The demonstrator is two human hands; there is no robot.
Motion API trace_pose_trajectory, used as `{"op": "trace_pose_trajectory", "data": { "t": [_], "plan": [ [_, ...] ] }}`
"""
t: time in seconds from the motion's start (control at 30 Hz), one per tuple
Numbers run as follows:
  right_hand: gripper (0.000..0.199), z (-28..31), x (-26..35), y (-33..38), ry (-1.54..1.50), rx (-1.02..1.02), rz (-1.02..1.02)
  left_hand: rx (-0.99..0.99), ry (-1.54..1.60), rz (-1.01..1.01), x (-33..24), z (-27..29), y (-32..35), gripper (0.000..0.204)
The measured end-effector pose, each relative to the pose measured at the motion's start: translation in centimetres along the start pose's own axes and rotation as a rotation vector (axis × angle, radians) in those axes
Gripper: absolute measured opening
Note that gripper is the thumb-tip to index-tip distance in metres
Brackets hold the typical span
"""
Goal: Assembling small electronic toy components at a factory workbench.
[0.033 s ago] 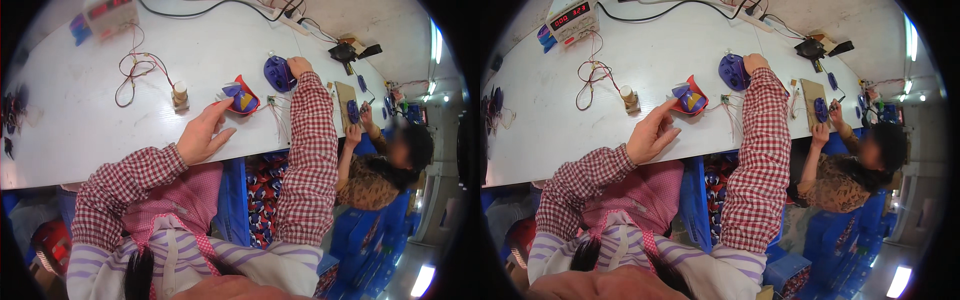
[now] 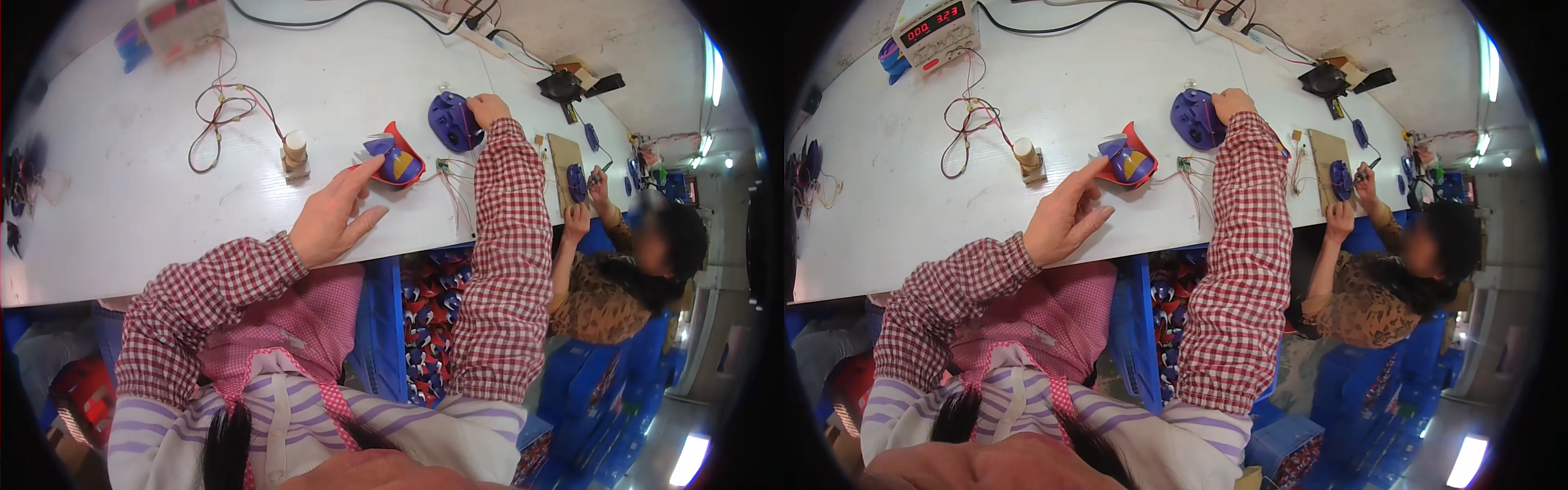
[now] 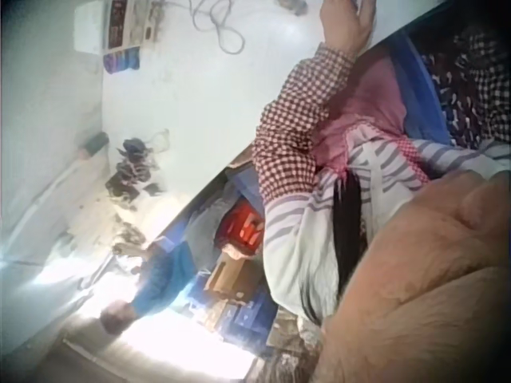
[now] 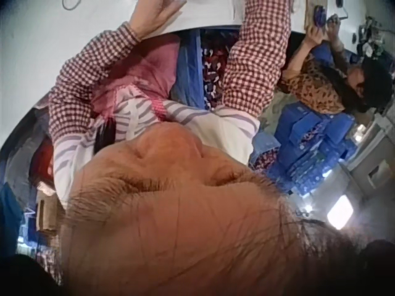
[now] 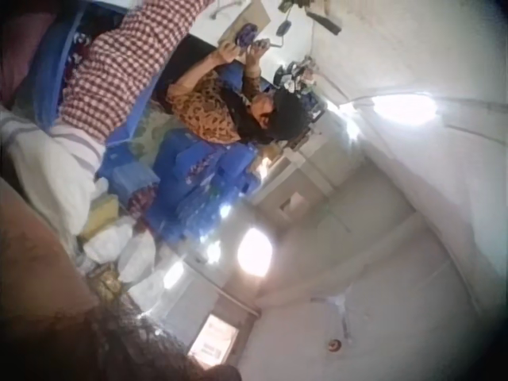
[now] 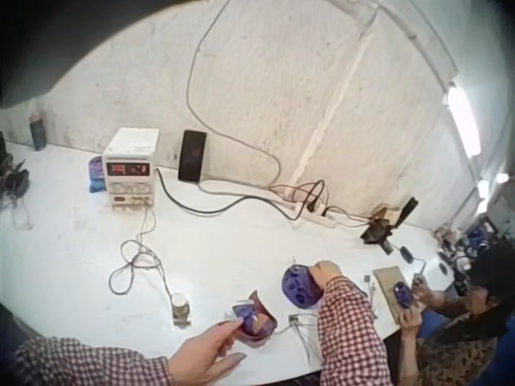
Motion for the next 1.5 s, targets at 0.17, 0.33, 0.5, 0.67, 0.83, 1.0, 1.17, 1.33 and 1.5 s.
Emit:
{"op": "trace_pose_trajectory", "data": {
  "t": [0.17,0.33,0.5,0.67,0.83,1.0,1.17,1.33,1.5],
  "plan": [
    [0.037,-1.1,2.1,3.0,-0.177,0.104,0.112,-0.177,-0.153,-0.097,-1.3,0.5,-0.7,0.055],
    [0.035,-2.0,3.6,6.0,-0.229,0.112,0.160,-0.320,-0.276,-0.186,-2.8,0.7,-1.2,0.048],
    [0.030,-0.9,3.5,8.8,-0.340,0.052,0.109,-0.425,-0.447,-0.252,-2.7,0.7,-2.0,0.039],
    [0.023,-0.2,3.0,12.4,-0.457,0.037,0.166,-0.494,-0.474,-0.257,-2.8,0.5,-2.2,0.032],
    [0.022,-1.4,2.2,15.8,-0.559,0.094,0.189,-0.555,-0.434,-0.235,-1.1,0.6,-2.7,0.035],
    [0.028,-1.4,1.1,19.0,-0.854,0.105,0.153,-0.599,-0.373,-0.263,1.0,1.4,-2.8,0.050],
    [0.031,-1.4,-1.1,21.4,-1.018,0.113,0.085,-0.506,-0.365,-0.122,2.5,1.9,-4.1,0.067],
    [0.033,-1.1,-1.2,24.0,-1.063,0.167,0.083,-0.346,-0.345,0.038,3.4,2.4,-5.6,0.078],
    [0.033,-0.2,-2.7,25.4,-0.995,0.111,0.086,-0.395,0.010,0.011,3.1,2.5,-3.5,0.085]
  ]
}}
Point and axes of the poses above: each hand's wrist, its own y-axis away from the middle knuckle, its own z-axis out of the back of the hand, x = y × z, the point moved 10 cm from there along -y, towards the middle knuckle, and after that the axes turned 8 degrees about y, right-handed, at the moved point
